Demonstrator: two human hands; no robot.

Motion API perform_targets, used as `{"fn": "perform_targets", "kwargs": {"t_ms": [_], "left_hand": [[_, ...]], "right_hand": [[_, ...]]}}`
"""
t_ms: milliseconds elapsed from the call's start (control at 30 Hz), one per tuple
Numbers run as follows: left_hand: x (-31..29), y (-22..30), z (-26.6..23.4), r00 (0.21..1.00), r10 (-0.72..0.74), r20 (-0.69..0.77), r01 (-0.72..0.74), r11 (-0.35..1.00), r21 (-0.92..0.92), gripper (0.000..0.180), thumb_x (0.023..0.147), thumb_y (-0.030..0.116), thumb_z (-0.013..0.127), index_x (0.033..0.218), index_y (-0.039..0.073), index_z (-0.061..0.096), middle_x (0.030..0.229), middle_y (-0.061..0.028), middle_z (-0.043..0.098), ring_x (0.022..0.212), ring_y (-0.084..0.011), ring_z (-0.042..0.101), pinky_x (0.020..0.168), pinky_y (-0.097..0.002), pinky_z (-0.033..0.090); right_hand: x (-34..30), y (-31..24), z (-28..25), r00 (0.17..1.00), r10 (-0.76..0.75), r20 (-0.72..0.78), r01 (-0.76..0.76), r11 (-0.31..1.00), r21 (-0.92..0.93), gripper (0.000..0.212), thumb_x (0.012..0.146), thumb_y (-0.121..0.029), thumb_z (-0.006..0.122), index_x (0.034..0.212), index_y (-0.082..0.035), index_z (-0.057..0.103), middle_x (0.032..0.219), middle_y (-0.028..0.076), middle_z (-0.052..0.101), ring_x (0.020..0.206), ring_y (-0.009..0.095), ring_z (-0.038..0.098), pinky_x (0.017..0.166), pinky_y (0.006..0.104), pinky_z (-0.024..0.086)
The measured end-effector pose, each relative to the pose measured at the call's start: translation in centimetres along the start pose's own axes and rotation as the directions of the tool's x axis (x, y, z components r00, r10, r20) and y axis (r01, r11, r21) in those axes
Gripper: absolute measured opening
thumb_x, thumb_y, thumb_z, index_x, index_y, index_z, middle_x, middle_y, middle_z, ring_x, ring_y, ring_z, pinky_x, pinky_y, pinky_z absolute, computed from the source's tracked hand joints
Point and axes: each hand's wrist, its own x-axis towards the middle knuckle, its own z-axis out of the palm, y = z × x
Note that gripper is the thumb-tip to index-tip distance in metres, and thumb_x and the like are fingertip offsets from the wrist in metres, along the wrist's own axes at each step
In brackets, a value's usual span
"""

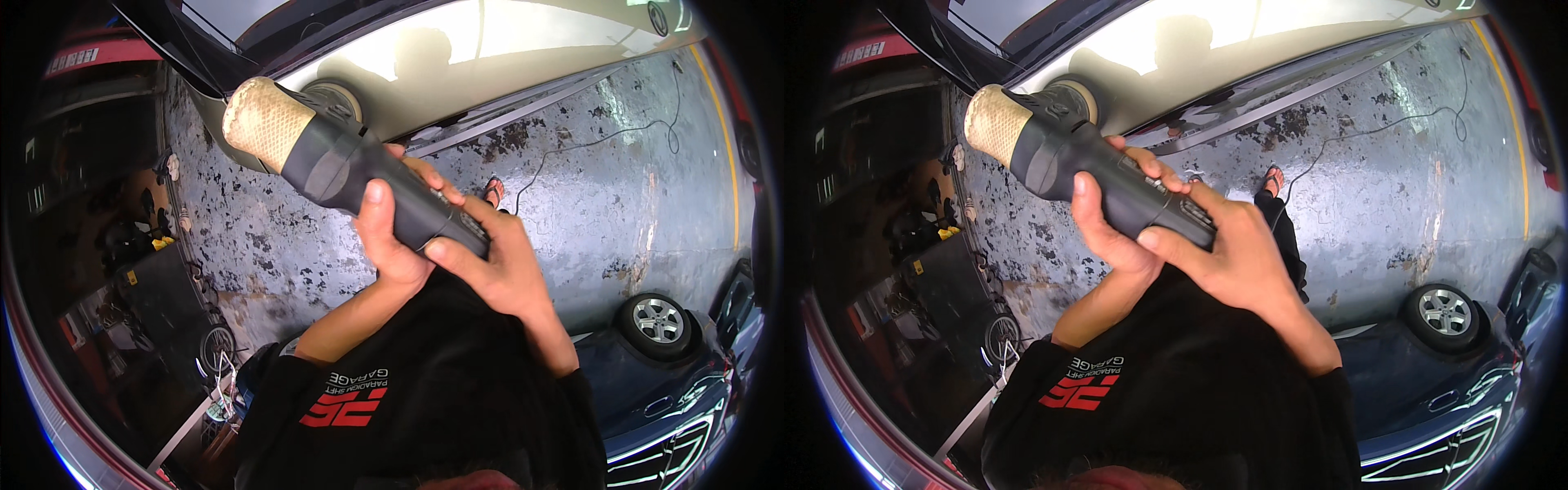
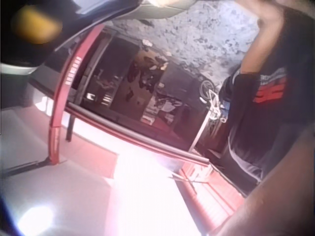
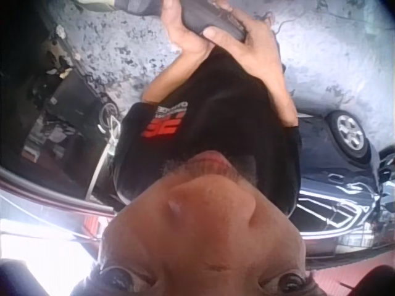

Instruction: The person uses a handheld electric polisher with a buffing pad to polish the rear quarter panel and trunk of a green car. They move the tool in circular motions across the paint surface, covering the wheel arch, side panel, and rear bumper area.

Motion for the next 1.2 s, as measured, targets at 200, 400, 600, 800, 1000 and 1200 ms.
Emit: {"fn": "perform_targets", "kwargs": {"t_ms": [200,400,600,800,1000,1200], "left_hand": [[2.5,-3.1,4.9,0.947,-0.209,0.242,0.133,0.946,0.295,0.052,0.101,0.039,0.078,0.129,-0.002,0.063,0.093,-0.0134,0.074,0.079,-0.0231,0.075,0.072,-0.0365,0.061],[4.7,-5.1,9.2,0.853,-0.366,0.372,0.201,0.889,0.412,0.038,0.091,0.031,0.090,0.105,0.002,0.070,0.091,-0.0013,0.072,0.083,-0.0103,0.065,0.075,-0.0311,0.054],[1.6,-0.2,3.4,0.903,-0.379,0.202,0.313,0.904,0.293,0.041,0.095,0.034,0.086,0.114,0.000,0.070,0.093,-0.0072,0.074,0.078,-0.0172,0.072,0.072,-0.0349,0.060],[-0.6,2.8,-3.0,0.988,-0.128,0.087,0.119,0.988,0.100,0.067,0.099,0.039,0.077,0.145,-0.003,0.053,0.098,-0.0205,0.070,0.082,-0.0316,0.074,0.076,-0.0426,0.062],[-0.9,3.2,-4.2,0.998,-0.010,0.060,0.002,0.991,0.135,0.072,0.100,0.045,0.071,0.145,-0.006,0.049,0.095,-0.0224,0.068,0.080,-0.0328,0.074,0.072,-0.0430,0.061],[-1.1,2.1,-3.5,0.999,-0.012,0.038,0.008,0.995,0.095,0.076,0.096,0.045,0.076,0.145,-0.006,0.048,0.095,-0.0243,0.069,0.078,-0.0338,0.073,0.071,-0.0430,0.061]], "right_hand": [[-2.9,1.8,-2.4,0.954,0.051,-0.295,0.058,0.935,0.350,0.070,0.105,-0.052,0.075,0.139,0.008,0.066,0.110,0.014,0.076,0.085,0.018,0.073,0.075,0.0317,0.058],[-3.9,3.5,-2.5,0.907,0.058,-0.417,0.133,0.900,0.415,0.085,0.116,-0.068,0.041,0.130,0.013,0.062,0.094,0.017,0.075,0.080,0.021,0.073,0.073,0.0341,0.058],[-0.3,3.1,-5.5,0.819,-0.363,-0.445,0.253,0.923,-0.289,0.055,0.119,-0.042,0.049,0.116,0.007,0.075,0.111,0.019,0.077,0.102,0.033,0.072,0.100,0.0461,0.054],[13.0,-1.1,-7.2,0.608,-0.793,0.041,0.298,0.180,-0.938,0.036,0.105,-0.023,0.071,0.138,-0.011,0.078,0.155,0.019,0.061,0.146,0.039,0.055,0.119,0.0549,0.042],[12.7,-0.6,-7.5,0.780,-0.607,0.150,0.168,-0.027,-0.985,0.048,0.107,-0.036,0.066,0.153,-0.021,0.071,0.180,0.021,0.034,0.165,0.043,0.031,0.129,0.0602,0.029],[14.5,-1.8,-6.3,0.698,-0.711,0.083,0.228,0.110,-0.968,0.051,0.106,-0.039,0.069,0.155,-0.025,0.070,0.178,0.022,0.035,0.163,0.045,0.033,0.128,0.0628,0.028]]}}
